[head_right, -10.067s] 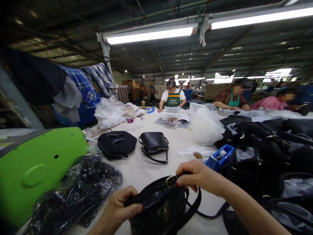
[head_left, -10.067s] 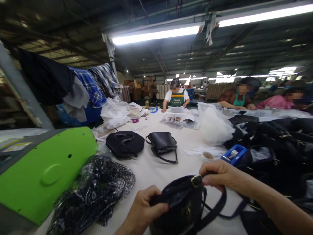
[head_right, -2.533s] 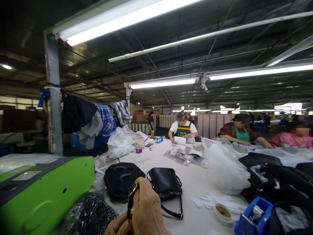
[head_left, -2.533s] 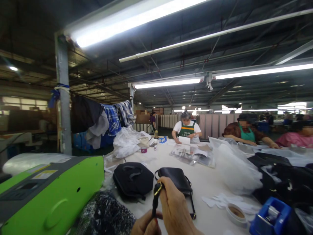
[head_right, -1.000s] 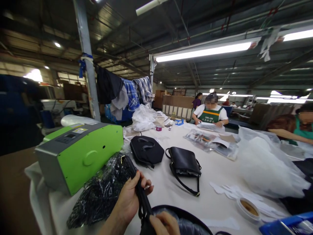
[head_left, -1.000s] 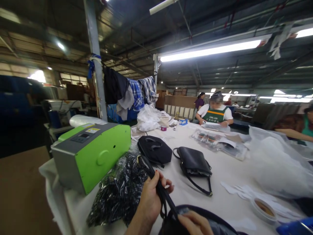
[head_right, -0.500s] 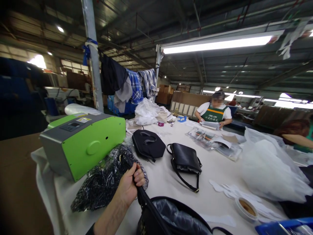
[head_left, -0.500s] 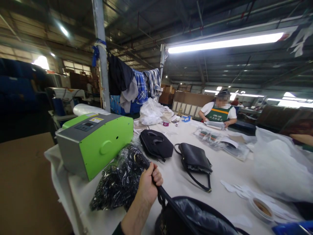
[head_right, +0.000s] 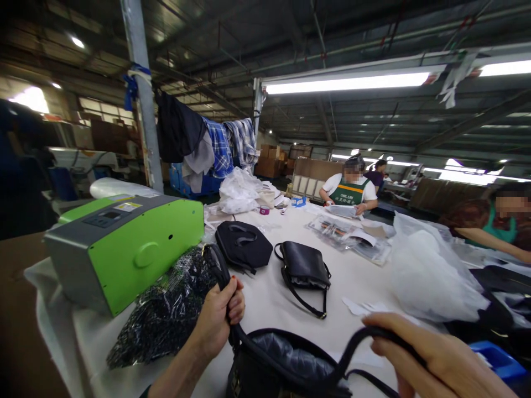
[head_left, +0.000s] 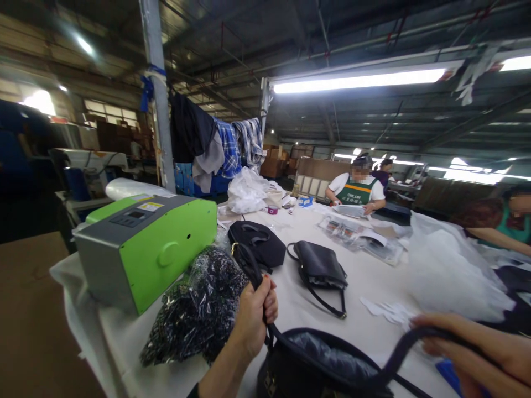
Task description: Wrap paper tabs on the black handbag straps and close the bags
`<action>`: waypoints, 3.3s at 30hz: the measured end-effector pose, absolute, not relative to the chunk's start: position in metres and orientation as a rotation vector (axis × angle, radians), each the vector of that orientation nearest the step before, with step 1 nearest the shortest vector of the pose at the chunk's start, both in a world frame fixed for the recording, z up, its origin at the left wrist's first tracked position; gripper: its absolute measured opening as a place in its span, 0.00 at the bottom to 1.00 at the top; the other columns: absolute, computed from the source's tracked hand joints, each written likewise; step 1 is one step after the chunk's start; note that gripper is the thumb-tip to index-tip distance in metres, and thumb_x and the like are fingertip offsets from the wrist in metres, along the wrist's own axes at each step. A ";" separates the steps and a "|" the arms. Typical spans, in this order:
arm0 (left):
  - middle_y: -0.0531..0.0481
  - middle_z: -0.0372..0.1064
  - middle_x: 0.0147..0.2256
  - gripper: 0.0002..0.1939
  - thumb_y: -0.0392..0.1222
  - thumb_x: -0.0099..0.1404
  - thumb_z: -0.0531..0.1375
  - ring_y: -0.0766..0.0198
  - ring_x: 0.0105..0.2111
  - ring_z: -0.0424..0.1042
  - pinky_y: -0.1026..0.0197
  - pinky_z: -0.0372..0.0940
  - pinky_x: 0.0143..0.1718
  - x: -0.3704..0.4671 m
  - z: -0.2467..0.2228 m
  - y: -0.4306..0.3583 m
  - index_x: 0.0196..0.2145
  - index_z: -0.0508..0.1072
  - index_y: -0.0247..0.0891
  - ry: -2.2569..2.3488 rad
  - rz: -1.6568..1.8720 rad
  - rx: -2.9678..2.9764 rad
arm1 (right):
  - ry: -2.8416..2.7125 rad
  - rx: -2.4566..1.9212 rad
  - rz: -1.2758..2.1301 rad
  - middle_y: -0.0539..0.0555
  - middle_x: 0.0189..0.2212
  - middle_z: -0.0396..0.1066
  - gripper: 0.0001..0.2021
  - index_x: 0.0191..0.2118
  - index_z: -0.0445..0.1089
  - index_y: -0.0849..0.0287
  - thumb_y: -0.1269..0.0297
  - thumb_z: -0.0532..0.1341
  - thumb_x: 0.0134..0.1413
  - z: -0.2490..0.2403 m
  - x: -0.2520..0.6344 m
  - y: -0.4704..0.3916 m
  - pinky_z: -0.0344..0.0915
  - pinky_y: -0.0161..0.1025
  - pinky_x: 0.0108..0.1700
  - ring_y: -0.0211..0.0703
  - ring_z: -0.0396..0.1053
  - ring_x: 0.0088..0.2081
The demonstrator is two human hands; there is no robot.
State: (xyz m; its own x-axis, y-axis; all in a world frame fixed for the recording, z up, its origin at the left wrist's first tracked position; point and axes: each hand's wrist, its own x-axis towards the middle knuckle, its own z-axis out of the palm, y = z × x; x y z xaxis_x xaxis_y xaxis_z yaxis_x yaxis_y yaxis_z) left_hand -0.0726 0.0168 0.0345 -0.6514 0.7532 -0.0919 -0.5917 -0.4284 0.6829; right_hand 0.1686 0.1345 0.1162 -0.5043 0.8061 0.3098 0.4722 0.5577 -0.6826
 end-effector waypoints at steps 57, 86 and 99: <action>0.57 0.61 0.14 0.20 0.54 0.47 0.63 0.74 0.13 0.51 0.66 0.42 0.16 -0.049 0.040 0.023 0.27 0.64 0.36 1.068 1.785 0.588 | -2.246 -0.537 0.893 0.52 0.29 0.71 0.12 0.24 0.72 0.58 0.69 0.50 0.41 0.144 -0.018 0.102 0.59 0.38 0.37 0.44 0.66 0.33; 0.49 0.68 0.30 0.17 0.45 0.49 0.67 0.58 0.35 0.65 0.60 0.58 0.40 -0.044 0.052 0.021 0.37 0.74 0.35 1.001 1.894 0.791 | -2.015 -0.641 1.889 0.50 0.26 0.73 0.14 0.34 0.72 0.60 0.63 0.68 0.37 0.104 0.005 0.091 0.63 0.34 0.31 0.41 0.69 0.30; 0.41 0.63 0.52 0.24 0.39 0.52 0.65 0.51 0.48 0.64 0.58 0.59 0.46 -0.054 0.046 0.014 0.47 0.67 0.35 1.110 1.748 0.931 | -1.787 -0.745 1.915 0.46 0.16 0.68 0.07 0.25 0.65 0.59 0.62 0.63 0.44 0.098 0.004 0.087 0.65 0.34 0.31 0.37 0.69 0.25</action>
